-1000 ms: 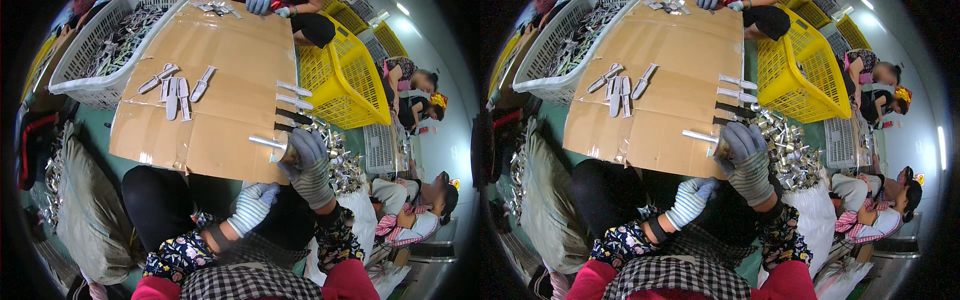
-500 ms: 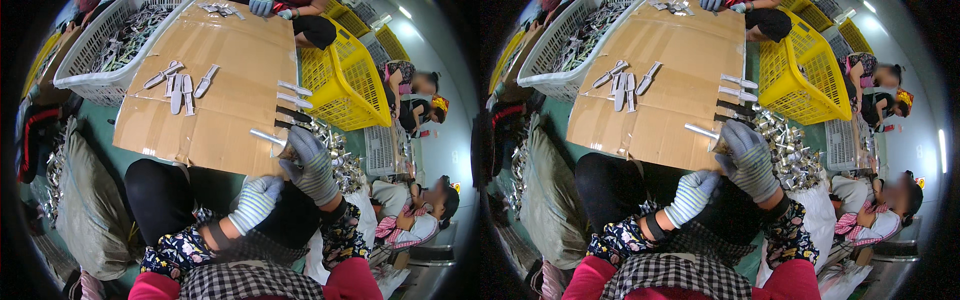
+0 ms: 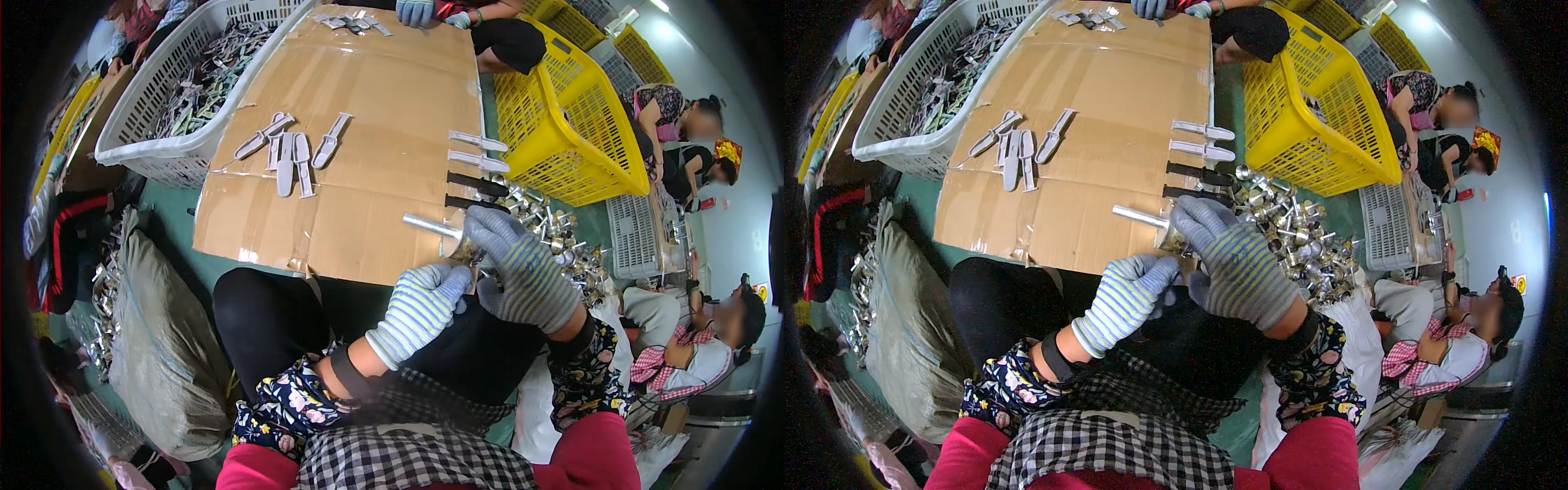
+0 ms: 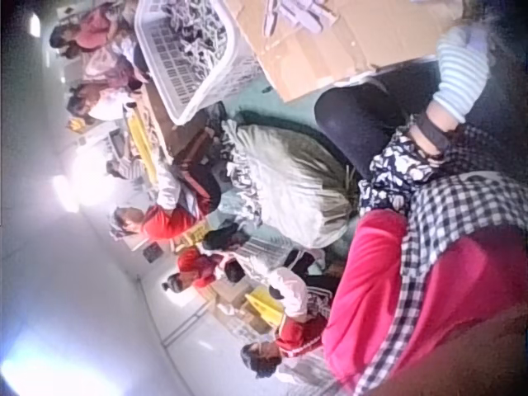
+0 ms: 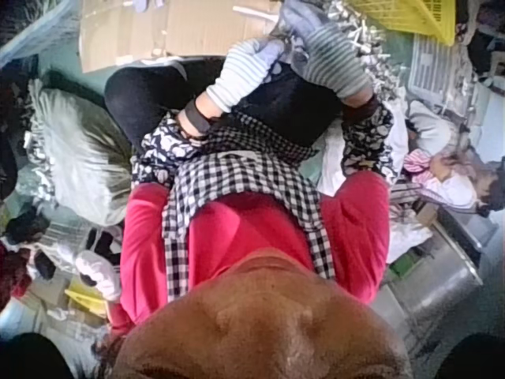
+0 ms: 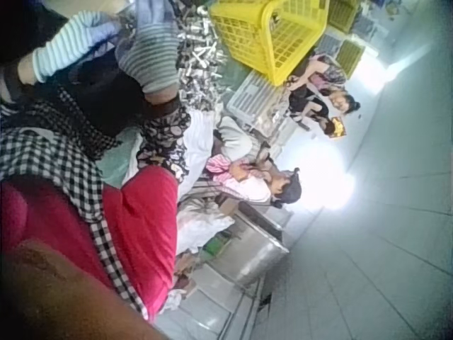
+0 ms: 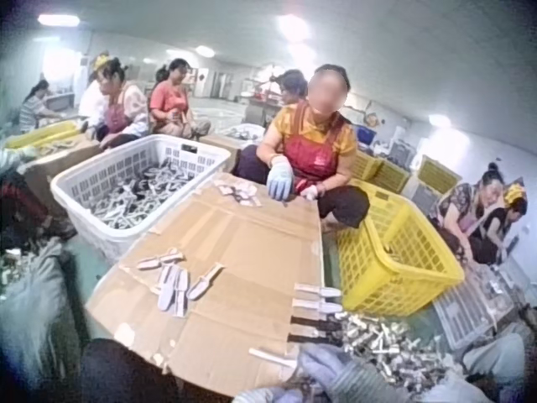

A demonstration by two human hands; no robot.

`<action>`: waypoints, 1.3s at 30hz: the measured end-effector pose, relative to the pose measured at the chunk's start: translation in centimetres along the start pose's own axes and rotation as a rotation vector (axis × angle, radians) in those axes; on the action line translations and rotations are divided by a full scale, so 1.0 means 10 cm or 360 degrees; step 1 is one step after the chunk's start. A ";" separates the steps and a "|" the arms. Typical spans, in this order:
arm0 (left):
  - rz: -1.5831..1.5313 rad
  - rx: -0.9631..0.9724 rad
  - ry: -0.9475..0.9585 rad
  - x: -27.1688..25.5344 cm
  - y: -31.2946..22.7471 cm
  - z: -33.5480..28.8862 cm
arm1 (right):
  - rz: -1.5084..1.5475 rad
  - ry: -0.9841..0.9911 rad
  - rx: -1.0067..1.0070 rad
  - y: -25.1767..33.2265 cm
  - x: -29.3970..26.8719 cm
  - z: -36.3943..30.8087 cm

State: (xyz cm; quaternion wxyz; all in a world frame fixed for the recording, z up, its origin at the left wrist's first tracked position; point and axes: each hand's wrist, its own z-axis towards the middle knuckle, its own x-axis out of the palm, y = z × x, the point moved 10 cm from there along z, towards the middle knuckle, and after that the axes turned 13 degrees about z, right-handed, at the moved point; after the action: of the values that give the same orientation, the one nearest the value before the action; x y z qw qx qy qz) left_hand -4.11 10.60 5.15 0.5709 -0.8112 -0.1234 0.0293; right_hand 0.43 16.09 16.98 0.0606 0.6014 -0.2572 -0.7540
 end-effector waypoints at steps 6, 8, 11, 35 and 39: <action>-0.0004 -0.0157 0.0069 0.01 -0.06 0.03 | -0.0119 -0.0119 -0.0096 -0.07 0.08 0.02; 0.0001 -0.0197 0.0082 0.01 -0.08 0.02 | -0.0184 -0.0204 -0.0159 -0.10 0.12 0.02; -0.0085 -0.0226 0.0122 0.01 -0.14 0.01 | -0.0139 -0.0374 -0.0262 -0.10 0.11 0.03; 0.1572 0.1008 -0.0410 -0.40 -0.85 0.26 | 0.0682 -0.0555 -0.0157 -0.45 -0.01 0.17; 0.1539 0.0977 -0.0213 -0.35 -0.95 0.42 | 0.1047 -0.0655 0.0182 -0.69 0.06 0.16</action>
State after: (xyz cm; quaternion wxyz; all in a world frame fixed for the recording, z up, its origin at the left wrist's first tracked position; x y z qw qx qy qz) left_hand -9.93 16.66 12.23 0.6927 -0.5690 0.2398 0.3727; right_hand 0.23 22.26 13.52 0.2126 0.3253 -0.4847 -0.7836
